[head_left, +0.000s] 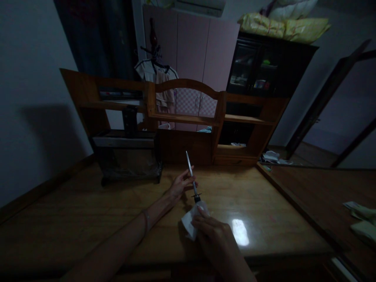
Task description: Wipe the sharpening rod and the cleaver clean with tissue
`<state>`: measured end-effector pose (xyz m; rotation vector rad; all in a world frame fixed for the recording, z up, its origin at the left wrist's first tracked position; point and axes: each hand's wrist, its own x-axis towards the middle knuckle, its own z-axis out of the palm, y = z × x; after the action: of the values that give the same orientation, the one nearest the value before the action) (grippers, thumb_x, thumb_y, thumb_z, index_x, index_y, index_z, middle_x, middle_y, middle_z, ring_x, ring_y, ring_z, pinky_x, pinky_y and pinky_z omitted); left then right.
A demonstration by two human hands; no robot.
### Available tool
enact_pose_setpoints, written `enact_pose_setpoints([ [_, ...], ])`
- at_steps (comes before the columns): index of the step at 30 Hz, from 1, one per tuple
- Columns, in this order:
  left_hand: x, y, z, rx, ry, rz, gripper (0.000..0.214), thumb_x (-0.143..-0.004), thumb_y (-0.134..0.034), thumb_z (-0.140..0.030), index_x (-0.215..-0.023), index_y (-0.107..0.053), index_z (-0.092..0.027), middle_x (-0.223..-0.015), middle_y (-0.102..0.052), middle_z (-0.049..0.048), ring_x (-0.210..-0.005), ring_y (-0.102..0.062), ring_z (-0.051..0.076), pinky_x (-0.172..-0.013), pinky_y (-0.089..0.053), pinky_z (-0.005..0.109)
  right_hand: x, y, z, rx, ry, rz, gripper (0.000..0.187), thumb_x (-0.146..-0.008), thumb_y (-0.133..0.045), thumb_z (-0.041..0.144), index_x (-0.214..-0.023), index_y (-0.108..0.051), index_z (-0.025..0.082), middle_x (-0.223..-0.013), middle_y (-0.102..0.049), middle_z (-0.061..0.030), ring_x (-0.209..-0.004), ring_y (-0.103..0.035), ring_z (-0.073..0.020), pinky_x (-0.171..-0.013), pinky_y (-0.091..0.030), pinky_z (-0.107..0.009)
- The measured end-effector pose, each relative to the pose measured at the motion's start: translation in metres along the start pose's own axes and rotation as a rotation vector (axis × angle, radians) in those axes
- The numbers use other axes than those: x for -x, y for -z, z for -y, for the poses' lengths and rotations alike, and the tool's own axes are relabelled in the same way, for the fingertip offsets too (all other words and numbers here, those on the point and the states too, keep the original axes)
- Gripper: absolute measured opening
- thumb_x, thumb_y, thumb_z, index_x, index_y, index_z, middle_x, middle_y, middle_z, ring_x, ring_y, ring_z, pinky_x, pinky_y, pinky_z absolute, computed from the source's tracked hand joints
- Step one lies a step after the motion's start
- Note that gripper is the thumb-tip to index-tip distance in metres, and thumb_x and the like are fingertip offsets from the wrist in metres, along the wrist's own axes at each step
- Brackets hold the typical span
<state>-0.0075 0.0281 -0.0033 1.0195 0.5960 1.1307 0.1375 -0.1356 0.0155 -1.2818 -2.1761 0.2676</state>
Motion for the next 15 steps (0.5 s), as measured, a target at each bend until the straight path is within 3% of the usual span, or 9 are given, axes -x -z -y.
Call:
enact_pose_setpoints([
  [4, 0.0, 0.001, 0.002, -0.002, -0.005, 0.02, 0.068, -0.073, -0.072, -0.028, -0.136, -0.044, -0.026, -0.081, -0.058, 0.0013, -0.071, -0.062, 0.013, -0.074, -0.049, 0.032, 0.008, 0.001, -0.004, -0.046, -0.004, -0.003, 0.045, -0.077, -0.046, 0.0, -0.108, -0.067, 0.027, -0.119, -0.064, -0.0008, -0.119, -0.052, -0.0188, -0.098, -0.045, -0.031],
  [9, 0.0, 0.002, 0.002, -0.012, -0.01, 0.036, 0.067, -0.074, -0.071, -0.028, -0.135, -0.045, -0.025, -0.082, -0.057, 0.0013, -0.07, -0.061, 0.013, -0.073, -0.049, 0.031, 0.017, 0.005, -0.004, -0.151, 0.022, 0.025, 0.044, -0.075, -0.046, 0.001, -0.104, -0.068, 0.026, -0.111, -0.068, -0.0008, -0.117, -0.055, -0.0171, -0.099, -0.043, -0.03],
  [15, 0.001, 0.001, -0.001, -0.005, -0.011, 0.045, 0.059, -0.073, -0.071, -0.029, -0.128, -0.052, -0.023, -0.083, -0.058, 0.0023, -0.07, -0.062, 0.014, -0.071, -0.049, 0.031, 0.032, 0.009, -0.011, -0.214, 0.007, -0.025, 0.036, -0.076, -0.048, 0.008, -0.1, -0.069, 0.025, -0.105, -0.07, -0.0032, -0.114, -0.057, -0.0222, -0.092, -0.049, -0.033],
])
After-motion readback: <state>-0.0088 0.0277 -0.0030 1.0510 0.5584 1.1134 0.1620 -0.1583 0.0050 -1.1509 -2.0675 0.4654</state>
